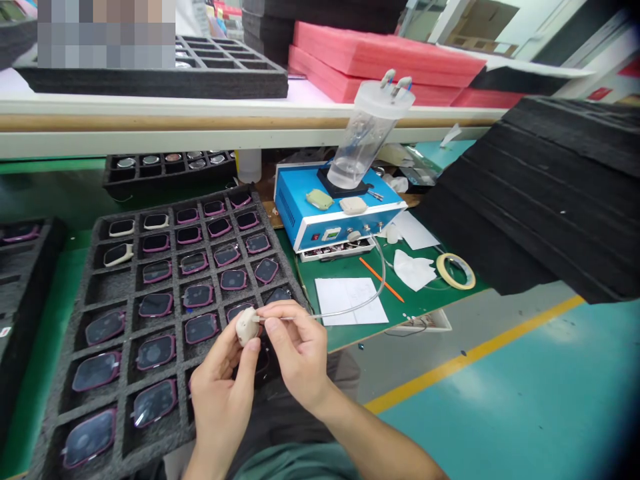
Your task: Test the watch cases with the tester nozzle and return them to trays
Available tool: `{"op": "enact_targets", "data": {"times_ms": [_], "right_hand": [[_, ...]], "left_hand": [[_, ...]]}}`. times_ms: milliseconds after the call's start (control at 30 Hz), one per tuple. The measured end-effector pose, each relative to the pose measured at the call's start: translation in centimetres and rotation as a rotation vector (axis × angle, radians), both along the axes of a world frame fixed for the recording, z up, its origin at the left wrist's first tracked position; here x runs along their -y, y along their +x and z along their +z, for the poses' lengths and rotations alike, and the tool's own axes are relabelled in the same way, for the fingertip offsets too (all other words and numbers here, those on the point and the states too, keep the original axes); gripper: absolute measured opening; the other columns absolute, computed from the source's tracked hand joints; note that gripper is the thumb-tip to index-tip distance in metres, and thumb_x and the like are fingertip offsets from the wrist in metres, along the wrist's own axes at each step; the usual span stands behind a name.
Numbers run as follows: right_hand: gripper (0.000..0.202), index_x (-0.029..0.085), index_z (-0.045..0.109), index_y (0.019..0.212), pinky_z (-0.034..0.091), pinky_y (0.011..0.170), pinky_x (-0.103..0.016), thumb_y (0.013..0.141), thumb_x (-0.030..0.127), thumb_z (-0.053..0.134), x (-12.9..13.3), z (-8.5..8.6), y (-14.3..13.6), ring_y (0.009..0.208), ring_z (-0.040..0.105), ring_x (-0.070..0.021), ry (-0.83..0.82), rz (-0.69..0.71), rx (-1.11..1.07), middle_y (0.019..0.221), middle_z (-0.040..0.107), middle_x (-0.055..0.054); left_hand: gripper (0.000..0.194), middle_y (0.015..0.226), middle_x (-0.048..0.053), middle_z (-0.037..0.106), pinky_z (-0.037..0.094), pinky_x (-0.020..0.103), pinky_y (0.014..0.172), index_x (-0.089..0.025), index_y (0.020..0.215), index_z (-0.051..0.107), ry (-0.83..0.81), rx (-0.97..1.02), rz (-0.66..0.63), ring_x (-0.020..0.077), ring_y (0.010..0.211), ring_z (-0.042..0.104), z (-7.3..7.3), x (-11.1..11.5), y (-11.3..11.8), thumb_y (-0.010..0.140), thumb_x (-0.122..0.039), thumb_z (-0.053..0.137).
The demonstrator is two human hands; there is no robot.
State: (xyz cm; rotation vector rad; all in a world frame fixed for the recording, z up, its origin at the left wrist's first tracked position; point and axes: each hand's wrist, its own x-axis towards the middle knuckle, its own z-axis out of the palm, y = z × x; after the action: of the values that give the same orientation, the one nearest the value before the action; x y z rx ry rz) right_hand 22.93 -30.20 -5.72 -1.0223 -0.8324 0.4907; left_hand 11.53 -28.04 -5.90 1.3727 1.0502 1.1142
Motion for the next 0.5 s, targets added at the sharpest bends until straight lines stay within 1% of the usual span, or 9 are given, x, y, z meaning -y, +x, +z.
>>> {"op": "enact_targets", "data": {"times_ms": [233, 367, 500], "right_hand": [[0.011, 0.022, 0.076, 0.097, 0.065, 0.077, -0.027, 0.098, 0.021, 0.065, -0.03, -0.03, -0.01, 0.089, 0.075, -0.0164, -0.009, -0.01, 0.015, 0.097, 0.075, -0.006], [0.011, 0.022, 0.075, 0.096, 0.066, 0.076, -0.028, 0.098, 0.024, 0.064, -0.03, -0.03, -0.04, 0.088, 0.075, -0.0172, -0.033, -0.014, 0.022, 0.096, 0.075, -0.007], [0.011, 0.022, 0.075, 0.097, 0.065, 0.077, -0.027, 0.098, 0.022, 0.064, -0.03, -0.06, -0.06, 0.088, 0.075, -0.0164, -0.018, -0.019, 0.02, 0.096, 0.075, -0.007]], "left_hand": [[0.039, 0.129, 0.008, 0.078, 0.063, 0.031, 0.099, -0.024, 0.13, 0.077, -0.002, 0.013, 0.001, 0.0259, 0.113, 0.078, -0.14, 0.0, -0.13, 0.092, -0.035, 0.079], [0.042, 0.131, 0.01, 0.077, 0.063, 0.034, 0.1, -0.023, 0.131, 0.077, -0.009, 0.011, 0.002, 0.0279, 0.114, 0.078, -0.18, 0.01, -0.15, 0.092, -0.037, 0.079], [0.041, 0.13, 0.009, 0.078, 0.063, 0.035, 0.101, -0.024, 0.131, 0.076, -0.009, 0.005, -0.004, 0.0285, 0.115, 0.077, -0.28, 0.0, -0.18, 0.092, -0.037, 0.079]]}}
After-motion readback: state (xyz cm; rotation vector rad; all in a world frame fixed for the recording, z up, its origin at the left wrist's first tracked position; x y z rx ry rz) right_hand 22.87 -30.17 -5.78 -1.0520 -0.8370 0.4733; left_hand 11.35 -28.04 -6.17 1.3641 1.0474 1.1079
